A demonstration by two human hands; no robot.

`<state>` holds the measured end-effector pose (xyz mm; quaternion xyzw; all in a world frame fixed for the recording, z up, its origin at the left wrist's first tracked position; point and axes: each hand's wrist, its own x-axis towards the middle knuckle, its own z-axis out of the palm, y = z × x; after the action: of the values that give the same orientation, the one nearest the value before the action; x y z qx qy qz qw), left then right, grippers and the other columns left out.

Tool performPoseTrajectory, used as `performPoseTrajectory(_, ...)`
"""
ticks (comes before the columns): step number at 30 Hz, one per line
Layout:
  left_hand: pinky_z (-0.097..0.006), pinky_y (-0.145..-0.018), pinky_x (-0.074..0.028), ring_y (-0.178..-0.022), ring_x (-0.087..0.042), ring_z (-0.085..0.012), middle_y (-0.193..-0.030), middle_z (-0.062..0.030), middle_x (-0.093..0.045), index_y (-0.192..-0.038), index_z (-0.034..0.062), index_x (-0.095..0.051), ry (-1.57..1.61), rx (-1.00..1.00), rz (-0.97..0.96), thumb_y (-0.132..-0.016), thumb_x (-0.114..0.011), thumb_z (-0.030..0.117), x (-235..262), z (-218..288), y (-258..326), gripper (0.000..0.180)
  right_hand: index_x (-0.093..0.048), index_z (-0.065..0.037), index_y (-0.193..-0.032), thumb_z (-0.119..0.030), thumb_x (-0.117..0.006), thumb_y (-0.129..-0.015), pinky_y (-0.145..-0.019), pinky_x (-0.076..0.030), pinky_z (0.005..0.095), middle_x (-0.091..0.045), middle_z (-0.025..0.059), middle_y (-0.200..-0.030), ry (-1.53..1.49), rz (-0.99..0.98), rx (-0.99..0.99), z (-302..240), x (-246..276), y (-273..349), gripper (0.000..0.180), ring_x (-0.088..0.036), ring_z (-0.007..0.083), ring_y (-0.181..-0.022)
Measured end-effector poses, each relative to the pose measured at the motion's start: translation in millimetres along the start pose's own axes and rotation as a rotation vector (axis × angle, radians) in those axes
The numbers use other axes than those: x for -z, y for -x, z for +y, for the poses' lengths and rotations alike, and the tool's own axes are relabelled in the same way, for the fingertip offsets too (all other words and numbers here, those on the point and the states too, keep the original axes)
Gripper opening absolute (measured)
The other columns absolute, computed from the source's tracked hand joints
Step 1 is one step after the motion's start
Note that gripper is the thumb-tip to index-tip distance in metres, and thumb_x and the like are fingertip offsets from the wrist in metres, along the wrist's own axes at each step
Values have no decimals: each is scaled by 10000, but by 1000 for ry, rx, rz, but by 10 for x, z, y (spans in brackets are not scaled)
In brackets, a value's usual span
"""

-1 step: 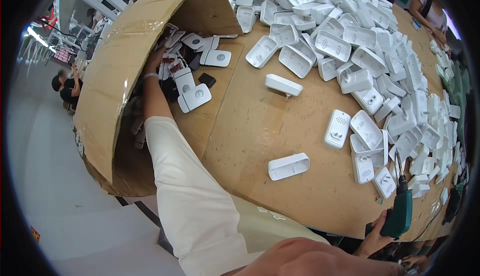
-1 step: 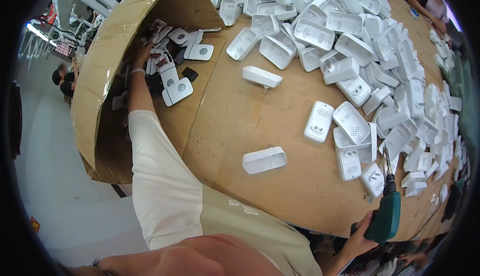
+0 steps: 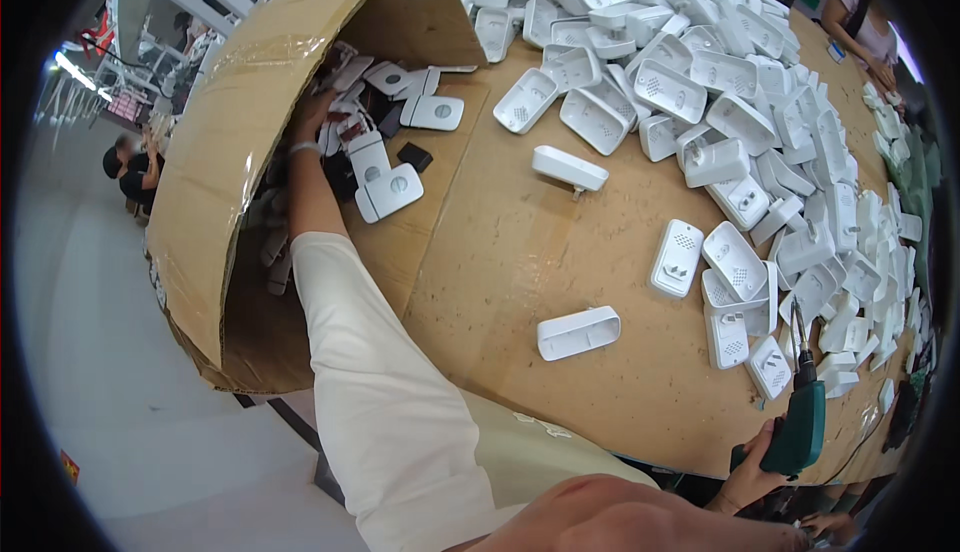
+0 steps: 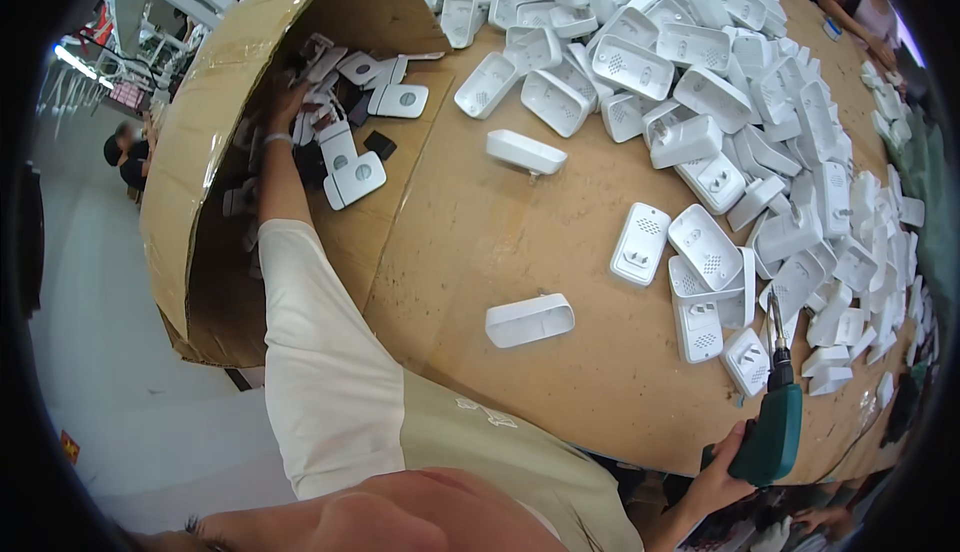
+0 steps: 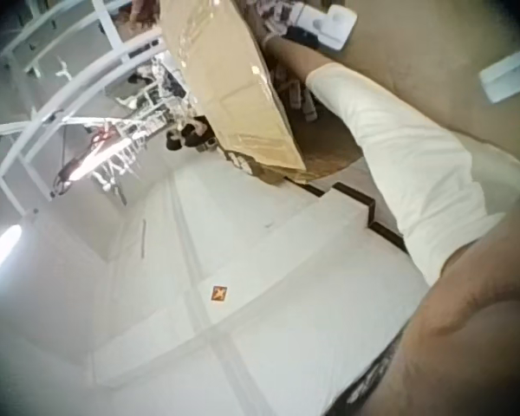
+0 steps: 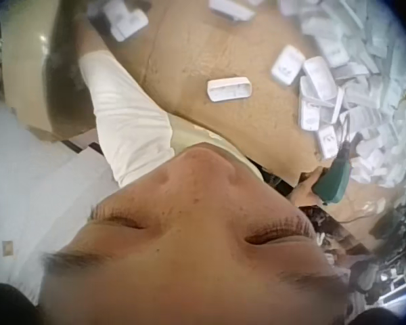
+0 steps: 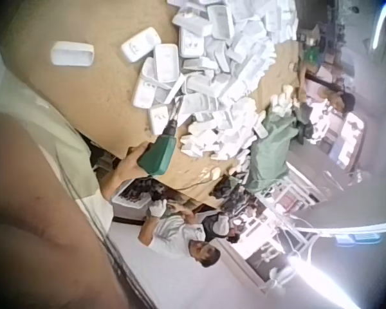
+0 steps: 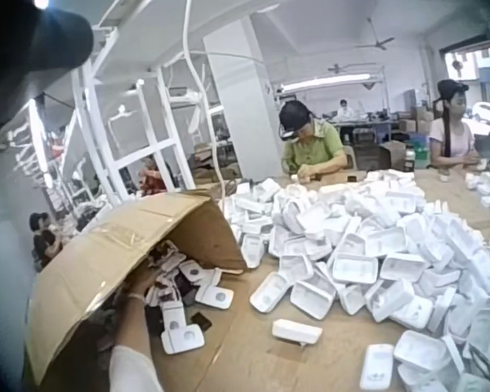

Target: The recorder uses an electric screwdriver to assemble small electronic components into plastic housings at a factory workbench.

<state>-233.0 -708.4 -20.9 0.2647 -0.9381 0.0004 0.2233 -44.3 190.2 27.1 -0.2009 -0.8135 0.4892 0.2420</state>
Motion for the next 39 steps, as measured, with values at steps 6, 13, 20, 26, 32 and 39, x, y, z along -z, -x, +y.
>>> performPoseTrajectory(6,-438,-1026,-486,-1213,-617,-389,-1300,-253,-636,-1372,49,-594,145,-17,-305,-715,-728,667,255,1877,574,912,-648,52,-1120,-45,-663,-965,-528,-342,216,-528,-7,-698,2,-19,36,161,131,154,184,-431,60,-565)
performPoseTrajectory(13,-514,-871,-535,-981,-671,-452,-1025,-272,-706,-1188,72,-701,120,-153,-46,-648,-748,762,537,2904,1893,878,-644,59,-1153,-22,-658,-956,-533,-353,220,-573,15,-760,-202,-43,99,244,426,175,214,-436,57,-573)
performPoseTrajectory(20,-661,-854,-461,-1126,-579,-410,-1169,-171,-650,-1223,120,-634,396,-344,-190,-888,-628,263,679,3712,2896,364,-626,44,-1149,-1,-660,-939,-517,-347,218,-555,15,-749,-329,-25,45,304,729,415,218,-438,56,-570)
performPoseTrajectory(26,-635,-842,-472,-1029,-652,-424,-1069,-205,-705,-1219,99,-624,406,-261,-210,-893,-540,141,1013,3777,2892,339,-637,43,-1144,12,-666,-926,-534,-382,237,-584,33,-774,-356,20,81,330,888,528,222,-447,72,-568)
performPoseTrajectory(32,-327,-732,-502,-824,-667,-178,-902,-95,-714,-1113,25,-673,1015,99,-3,-941,-558,141,1260,3165,2352,237,-635,46,-1141,18,-659,-925,-536,-389,239,-584,35,-776,-369,20,48,275,883,611,219,-454,75,-568)
performPoseTrajectory(39,-277,-832,-486,-927,-628,-147,-1097,-83,-685,-1169,-11,-655,1023,127,-283,-960,-471,104,1372,2835,2649,302,-634,48,-1136,28,-659,-918,-536,-393,241,-578,36,-769,-395,-64,30,247,727,652,220,-459,77,-572)
